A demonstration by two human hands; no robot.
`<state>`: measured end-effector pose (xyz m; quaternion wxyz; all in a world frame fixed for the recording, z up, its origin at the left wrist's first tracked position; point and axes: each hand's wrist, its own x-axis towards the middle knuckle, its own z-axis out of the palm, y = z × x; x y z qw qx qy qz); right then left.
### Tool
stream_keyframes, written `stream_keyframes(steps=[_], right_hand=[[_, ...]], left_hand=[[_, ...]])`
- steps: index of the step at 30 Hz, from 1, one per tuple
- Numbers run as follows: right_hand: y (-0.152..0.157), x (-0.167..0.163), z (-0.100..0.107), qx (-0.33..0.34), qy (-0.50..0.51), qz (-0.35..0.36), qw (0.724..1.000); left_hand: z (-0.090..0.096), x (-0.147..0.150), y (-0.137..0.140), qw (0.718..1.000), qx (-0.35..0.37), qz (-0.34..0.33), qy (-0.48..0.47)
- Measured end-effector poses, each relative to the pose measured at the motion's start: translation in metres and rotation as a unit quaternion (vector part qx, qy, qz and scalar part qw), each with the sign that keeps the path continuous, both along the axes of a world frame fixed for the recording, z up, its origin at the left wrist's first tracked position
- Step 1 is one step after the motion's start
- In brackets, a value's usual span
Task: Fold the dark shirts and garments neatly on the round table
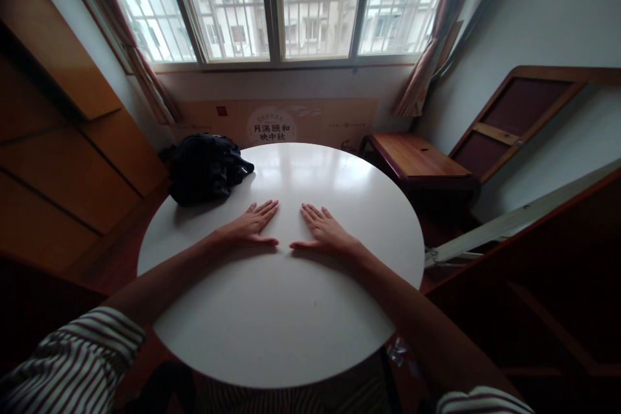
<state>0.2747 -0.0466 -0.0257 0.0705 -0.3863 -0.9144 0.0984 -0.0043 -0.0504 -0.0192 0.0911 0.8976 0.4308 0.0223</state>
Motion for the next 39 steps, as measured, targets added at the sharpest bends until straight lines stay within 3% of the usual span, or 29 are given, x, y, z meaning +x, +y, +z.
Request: stream_keyframes(steps=[39], right_hand=[[-0.0009, 0.0004, 0.002, -0.001, 0.002, 0.0, 1.0]], left_hand=[[0.0021, 0.0001, 0.002, 1.0, -0.019, 0.001, -0.012]])
